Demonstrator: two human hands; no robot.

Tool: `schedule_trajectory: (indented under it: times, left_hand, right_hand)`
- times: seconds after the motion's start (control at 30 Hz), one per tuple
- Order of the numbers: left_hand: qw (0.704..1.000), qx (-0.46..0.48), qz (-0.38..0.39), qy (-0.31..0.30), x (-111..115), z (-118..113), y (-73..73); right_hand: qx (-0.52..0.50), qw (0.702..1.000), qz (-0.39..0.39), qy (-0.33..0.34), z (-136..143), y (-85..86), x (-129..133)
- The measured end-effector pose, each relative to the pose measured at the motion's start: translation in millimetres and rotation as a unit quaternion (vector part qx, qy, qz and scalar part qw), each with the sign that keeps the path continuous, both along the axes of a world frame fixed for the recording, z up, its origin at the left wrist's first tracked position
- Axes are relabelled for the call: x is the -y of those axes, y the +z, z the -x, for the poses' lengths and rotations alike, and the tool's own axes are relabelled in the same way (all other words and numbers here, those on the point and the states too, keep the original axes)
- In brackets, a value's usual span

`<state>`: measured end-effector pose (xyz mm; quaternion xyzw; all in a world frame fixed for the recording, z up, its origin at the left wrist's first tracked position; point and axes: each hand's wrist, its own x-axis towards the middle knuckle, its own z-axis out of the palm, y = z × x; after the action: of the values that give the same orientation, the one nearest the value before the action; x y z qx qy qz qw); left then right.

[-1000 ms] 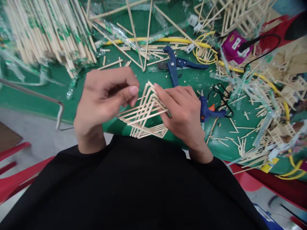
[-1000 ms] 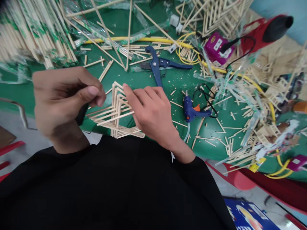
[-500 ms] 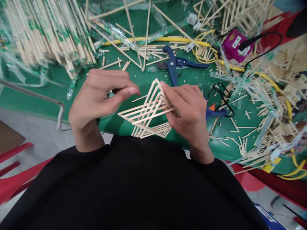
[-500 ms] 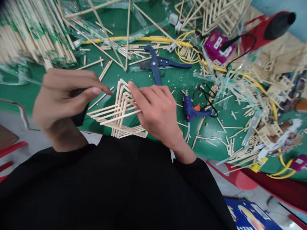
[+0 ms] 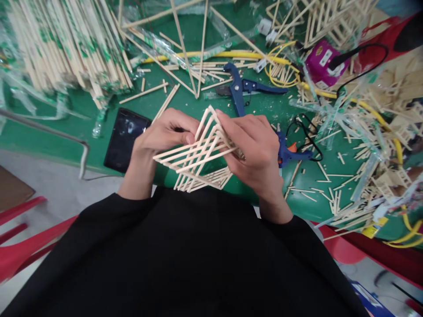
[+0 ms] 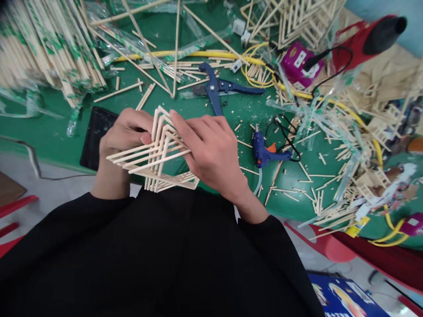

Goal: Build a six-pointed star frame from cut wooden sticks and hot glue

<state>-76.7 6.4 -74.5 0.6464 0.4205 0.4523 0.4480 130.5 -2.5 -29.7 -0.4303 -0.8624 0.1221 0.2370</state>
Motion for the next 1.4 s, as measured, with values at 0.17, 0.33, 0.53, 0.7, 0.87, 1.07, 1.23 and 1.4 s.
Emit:
schedule_trajectory:
  times: [0.17,0.33,0.53,0.7,0.87,1.07,1.23,1.4]
  left_hand:
    - [0.996,0.081,0.021,-0.002,-4.8,-2.2,-14.3]
    - [0.977,0.211,0.024,0.002,-7.1,1.9,-23.0]
    - [0.909,0.413,0.055,0.019,-6.3,25.8,0.1]
    - [0.93,0.353,0.04,0.089,-10.6,43.6,11.0]
    - [0.962,0.244,-0.025,0.121,-7.3,23.9,7.5]
    - [0.989,0.138,-0.034,-0.051,-0.9,1.6,6.9]
    - [0.986,0.129,0.026,-0.105,-0.2,2.1,11.8]
    - [0.967,0.123,-0.024,-0.221,-10.0,6.1,23.1]
  right_hand:
    - [-0.015,1.0,0.006,-0.023,-0.6,-2.2,-3.6]
    - [-0.037,0.997,0.002,-0.062,-3.9,-1.8,-4.8]
    - [-0.112,0.981,0.098,-0.124,-12.8,0.2,-10.5]
    - [-0.265,0.942,0.157,-0.136,-25.0,-13.9,-18.0]
    - [-0.27,0.939,0.155,-0.146,-28.1,-19.3,-19.8]
    - [-0.214,0.951,0.191,-0.114,-19.9,-14.8,-17.1]
    - [-0.23,0.95,0.198,-0.078,-19.1,-24.1,-17.0]
    - [-0.256,0.938,0.227,-0.048,-17.5,-20.7,-16.7]
